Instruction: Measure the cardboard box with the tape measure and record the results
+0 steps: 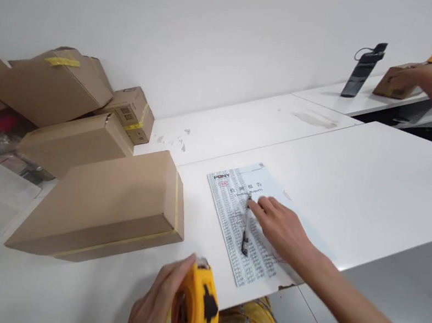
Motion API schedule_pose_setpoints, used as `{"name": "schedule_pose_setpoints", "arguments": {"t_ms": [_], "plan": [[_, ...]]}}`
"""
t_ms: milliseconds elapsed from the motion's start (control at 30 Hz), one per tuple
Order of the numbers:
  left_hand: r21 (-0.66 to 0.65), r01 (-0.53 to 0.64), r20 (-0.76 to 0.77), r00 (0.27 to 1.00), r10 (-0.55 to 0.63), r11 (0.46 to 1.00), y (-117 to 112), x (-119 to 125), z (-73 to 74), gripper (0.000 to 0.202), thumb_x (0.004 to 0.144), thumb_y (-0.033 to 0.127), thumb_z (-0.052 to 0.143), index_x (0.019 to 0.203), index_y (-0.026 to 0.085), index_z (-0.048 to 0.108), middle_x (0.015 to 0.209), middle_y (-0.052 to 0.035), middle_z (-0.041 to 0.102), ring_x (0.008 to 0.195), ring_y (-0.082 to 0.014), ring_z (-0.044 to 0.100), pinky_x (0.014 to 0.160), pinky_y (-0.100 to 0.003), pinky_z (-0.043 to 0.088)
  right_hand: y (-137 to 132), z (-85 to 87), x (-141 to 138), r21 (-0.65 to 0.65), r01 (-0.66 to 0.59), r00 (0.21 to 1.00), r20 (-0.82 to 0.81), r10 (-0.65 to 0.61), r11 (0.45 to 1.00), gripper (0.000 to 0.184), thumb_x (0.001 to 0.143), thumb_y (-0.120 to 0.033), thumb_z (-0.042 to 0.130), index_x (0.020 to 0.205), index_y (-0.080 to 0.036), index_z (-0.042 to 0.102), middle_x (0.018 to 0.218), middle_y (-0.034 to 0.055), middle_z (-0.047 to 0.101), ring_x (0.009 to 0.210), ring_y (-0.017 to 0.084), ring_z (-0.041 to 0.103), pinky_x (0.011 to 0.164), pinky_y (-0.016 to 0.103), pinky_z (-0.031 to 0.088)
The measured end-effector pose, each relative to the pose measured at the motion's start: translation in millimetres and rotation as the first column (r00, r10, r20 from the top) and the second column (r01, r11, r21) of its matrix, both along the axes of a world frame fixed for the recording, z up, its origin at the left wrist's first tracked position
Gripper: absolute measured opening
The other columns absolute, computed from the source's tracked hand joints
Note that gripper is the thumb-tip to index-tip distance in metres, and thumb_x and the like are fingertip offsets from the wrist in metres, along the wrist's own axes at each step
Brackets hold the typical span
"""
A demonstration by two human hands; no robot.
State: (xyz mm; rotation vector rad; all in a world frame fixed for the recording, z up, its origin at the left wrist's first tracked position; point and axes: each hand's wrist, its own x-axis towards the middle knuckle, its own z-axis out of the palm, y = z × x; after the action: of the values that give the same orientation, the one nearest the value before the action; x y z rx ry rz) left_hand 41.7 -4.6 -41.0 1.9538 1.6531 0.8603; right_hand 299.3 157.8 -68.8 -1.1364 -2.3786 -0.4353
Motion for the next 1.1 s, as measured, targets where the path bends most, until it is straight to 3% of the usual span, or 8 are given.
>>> {"name": "schedule_pose_setpoints", "arguments": {"t_ms": [133, 300, 467, 600, 733, 833, 1000, 1100], "plan": [[0.149, 0.031, -0.378, 0.925, 0.028, 0.988, 48, 16, 2.3, 0.075, 0.081, 0.025, 0.076, 0.151, 0.03, 0.049, 0.134, -0.0107, 0.063, 0.11, -0.0294, 0.07, 0.081, -0.036, 0.062, 45, -8.2, -1, 0.05, -0.155, 0.913, 0.39, 0.123, 0.987, 0.036, 0.083, 0.009, 0.053, 0.102, -0.015, 0.071, 0.088, 0.0094, 0.072, 0.081, 0.024, 0.064, 0.064, 0.033, 0.048], [0.12, -0.028, -0.606, 0.79, 0.095, 0.992, 91, 26, -7.1, 0.061, 0.087, 0.024, 0.074, 0.144, 0.02, 0.054, 0.125, -0.0114, 0.061, 0.104, -0.028, 0.069, 0.075, -0.035, 0.062, 53, -2.0, 2, 0.045, -0.281, 0.874, 0.424, 0.236, 0.959, 0.028, 0.088, 0.005, 0.054, 0.08, -0.02, 0.063, 0.075, 0.0048, 0.067, 0.072, 0.02, 0.058, 0.064, 0.032, 0.043], [0.113, -0.05, -0.691, 0.713, 0.114, 0.992, 105, 22, -22.3, 0.058, 0.09, 0.022, 0.073, 0.144, 0.019, 0.054, 0.128, -0.0122, 0.059, 0.103, -0.0258, 0.067, 0.078, -0.034, 0.061, 32, 3.3, 29, -0.143, -0.023, 0.985, -0.171, -0.002, 0.989, 0.021, 0.099, -0.021, 0.049, 0.08, -0.023, 0.056, 0.068, 0.0022, 0.064, 0.057, 0.017, 0.052, 0.054, 0.032, 0.038], [0.111, -0.048, -0.73, 0.674, 0.114, 0.993, 116, 17, -21.9, 0.057, 0.094, 0.022, 0.07, 0.148, 0.02, 0.052, 0.139, -0.0153, 0.059, 0.114, -0.0286, 0.065, 0.086, -0.038, 0.062, 2, 0.0, 29, -0.538, -0.02, 0.66, -0.64, -0.393, 0.842, 0.027, 0.1, -0.041, 0.053, 0.082, -0.022, 0.06, 0.073, 0.0032, 0.065, 0.062, 0.018, 0.06, 0.058, 0.033, 0.048], [0.196, -0.021, -0.714, 0.682, 0.157, 0.98, 110, 18, -15.3, 0.053, 0.096, 0.024, 0.066, 0.147, 0.014, 0.053, 0.147, -0.02, 0.057, 0.131, -0.0347, 0.057, 0.094, -0.046, 0.059, -13, -9.4, 21, -0.655, -0.313, 0.496, -0.73, -0.47, 0.688, 0.042, 0.094, -0.059, 0.065, 0.082, -0.02, 0.071, 0.1, 0.0109, 0.072, 0.086, 0.023, 0.069, 0.078, 0.039, 0.059], [0.314, 0.037, -0.571, 0.806, 0.157, 0.949, 87, 33, -18.5, 0.051, 0.095, 0.026, 0.066, 0.143, 0.012, 0.057, 0.138, -0.0204, 0.064, 0.123, -0.0365, 0.06, 0.103, -0.056, 0.053, -12, -16.8, 21, -0.694, -0.37, 0.47, -0.713, -0.52, 0.618, 0.04, 0.088, -0.06, 0.073, 0.088, -0.02, 0.072, 0.084, 0.0065, 0.069, 0.072, 0.019, 0.064, 0.063, 0.034, 0.057], [0.097, 0.345, -0.321, 0.899, -0.299, 0.933, 55, 90, -37.2, 0.073, 0.082, 0.038, 0.083, 0.145, 0.01, 0.059, 0.143, -0.0242, 0.063, 0.122, -0.0421, 0.064, 0.098, -0.052, 0.057, -7, -19.7, 20, -0.703, -0.3, 0.567, -0.675, -0.473, 0.645, 0.036, 0.092, -0.057, 0.067, 0.084, -0.021, 0.063, 0.068, -0.0017, 0.057, 0.053, 0.011, 0.04, 0.044, 0.026, 0.035], [-0.09, 0.353, -0.241, 0.9, -0.365, 0.931, 57, 119, -47.0, 0.095, 0.075, 0.036, 0.091, 0.155, 0.01, 0.048, 0.159, -0.0288, 0.046, 0.12, -0.0466, 0.066, 0.094, -0.054, 0.058, -8, -18.5, 18, -0.685, -0.282, 0.554, -0.688, -0.47, 0.672, 0.033, 0.093, -0.054, 0.067, 0.088, -0.022, 0.062, 0.074, -0.0006, 0.058, 0.057, 0.012, 0.043, 0.048, 0.027, 0.038]]}}
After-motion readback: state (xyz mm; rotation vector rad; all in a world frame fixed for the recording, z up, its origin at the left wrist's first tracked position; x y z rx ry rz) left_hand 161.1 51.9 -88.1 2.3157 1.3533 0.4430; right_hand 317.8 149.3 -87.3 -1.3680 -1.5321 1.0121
